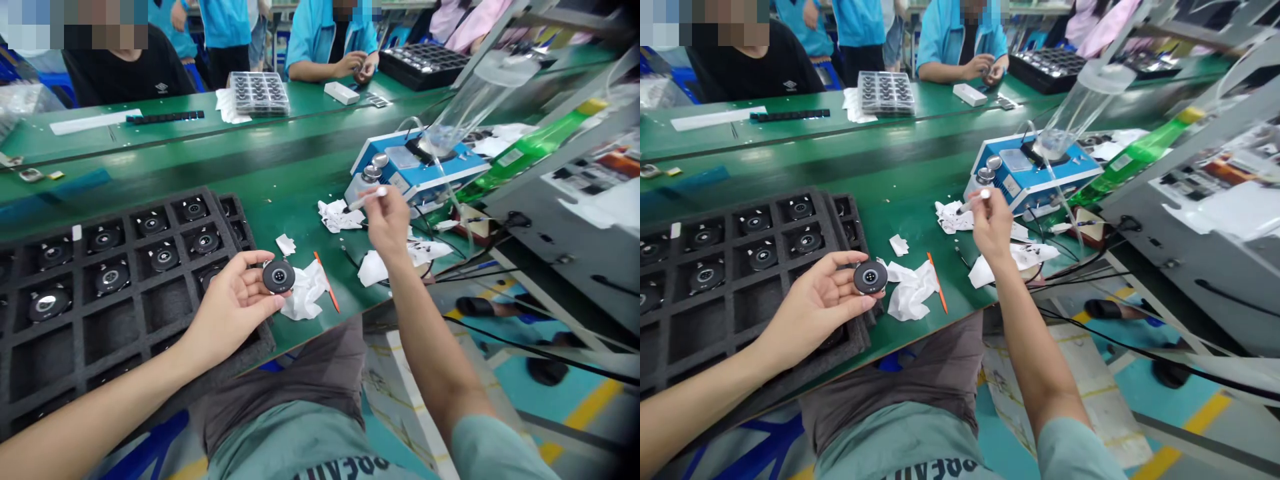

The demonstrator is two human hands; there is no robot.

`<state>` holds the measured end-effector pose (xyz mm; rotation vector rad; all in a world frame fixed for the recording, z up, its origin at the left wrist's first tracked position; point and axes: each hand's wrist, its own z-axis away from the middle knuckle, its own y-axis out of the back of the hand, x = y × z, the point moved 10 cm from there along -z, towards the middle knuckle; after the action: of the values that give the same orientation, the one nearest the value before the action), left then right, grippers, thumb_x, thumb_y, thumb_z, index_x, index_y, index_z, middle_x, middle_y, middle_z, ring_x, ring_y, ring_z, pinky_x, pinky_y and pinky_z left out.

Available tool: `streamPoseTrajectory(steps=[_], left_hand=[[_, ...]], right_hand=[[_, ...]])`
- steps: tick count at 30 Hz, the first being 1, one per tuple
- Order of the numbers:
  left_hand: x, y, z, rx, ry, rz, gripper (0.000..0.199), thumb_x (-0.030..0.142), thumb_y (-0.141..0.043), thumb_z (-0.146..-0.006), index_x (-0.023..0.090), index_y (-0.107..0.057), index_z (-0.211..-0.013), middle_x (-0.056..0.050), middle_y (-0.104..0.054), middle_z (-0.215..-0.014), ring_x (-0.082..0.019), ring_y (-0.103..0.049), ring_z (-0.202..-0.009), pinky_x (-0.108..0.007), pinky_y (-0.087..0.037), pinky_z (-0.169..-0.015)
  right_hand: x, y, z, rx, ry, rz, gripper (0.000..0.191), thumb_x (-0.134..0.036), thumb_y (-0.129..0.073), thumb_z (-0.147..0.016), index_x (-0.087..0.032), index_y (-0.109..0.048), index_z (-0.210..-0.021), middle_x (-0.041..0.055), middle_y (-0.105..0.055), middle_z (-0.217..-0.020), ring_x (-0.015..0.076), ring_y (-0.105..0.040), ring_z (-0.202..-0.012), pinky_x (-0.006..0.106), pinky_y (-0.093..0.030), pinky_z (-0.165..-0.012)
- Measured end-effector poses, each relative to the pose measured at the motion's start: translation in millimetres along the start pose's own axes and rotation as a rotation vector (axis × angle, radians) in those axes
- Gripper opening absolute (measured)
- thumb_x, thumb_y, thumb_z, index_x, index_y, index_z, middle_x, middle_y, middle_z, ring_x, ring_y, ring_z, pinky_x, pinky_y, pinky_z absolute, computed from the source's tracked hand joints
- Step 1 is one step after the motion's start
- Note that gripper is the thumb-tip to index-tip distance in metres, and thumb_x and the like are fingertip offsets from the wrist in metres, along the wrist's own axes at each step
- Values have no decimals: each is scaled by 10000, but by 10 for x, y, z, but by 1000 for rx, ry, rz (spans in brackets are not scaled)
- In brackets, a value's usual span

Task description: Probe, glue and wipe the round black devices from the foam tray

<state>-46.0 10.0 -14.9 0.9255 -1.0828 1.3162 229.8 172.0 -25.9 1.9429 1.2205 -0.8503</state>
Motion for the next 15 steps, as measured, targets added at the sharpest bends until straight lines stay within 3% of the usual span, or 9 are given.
streamPoseTrajectory(steps=[3, 4, 7, 10, 13, 15], left_hand=[[-19, -19, 1, -14, 6, 2, 574, 171, -847, -709, 169, -520, -1181, -65, -773, -1012, -188, -766, -893, -309, -598, -834], [-27, -25, 1, -19, 11, 3, 574, 164, -847, -705, 170, -521, -1178, -65, -772, -1018, -186, -764, -893, -307, -597, -833], [-42, -35, 3, -27, 15, 17, 573, 141, -844, -699, 173, -525, -1174, -58, -764, -1010, -178, -758, -886, -298, -593, -823], [-44, -32, 5, -25, 6, 15, 554, 113, -826, -702, 174, -535, -1170, -43, -751, -982, -157, -740, -855, -287, -585, -806], [-58, -38, 5, -30, 0, 17, 531, 84, -805, -705, 173, -545, -1160, -31, -740, -968, -133, -714, -827, -268, -573, -784], [-64, -53, 4, -41, -9, 32, 523, 71, -793, -708, 172, -548, -1159, -25, -732, -966, -120, -697, -816, -258, -568, -772]], right_hand=[[-262, 153, 30, 194, -37, -405, 230, -512, -592, -945, -289, -584, -997, 21, -728, -968, 220, -740, -939, 449, -577, -903], [-407, 134, 63, 200, -57, -558, 189, -487, -595, -951, -307, -580, -1008, 5, -728, -978, 219, -744, -967, 468, -568, -943], [-990, -43, 200, 91, -96, -893, 80, -392, -648, -935, -331, -611, -971, -39, -691, -915, 185, -728, -936, 465, -553, -995], [-1408, -217, 351, 13, -209, -1152, 61, -333, -687, -891, -311, -636, -916, -59, -596, -787, 124, -642, -739, 368, -573, -856], [-1636, -385, 438, -125, -327, -1280, 234, -350, -805, -767, -245, -597, -745, -74, -461, -637, 86, -465, -554, 291, -496, -627], [-1722, -450, 469, -229, -364, -1248, 453, -399, -841, -747, -216, -460, -585, -80, -357, -554, 75, -368, -502, 274, -402, -542]])
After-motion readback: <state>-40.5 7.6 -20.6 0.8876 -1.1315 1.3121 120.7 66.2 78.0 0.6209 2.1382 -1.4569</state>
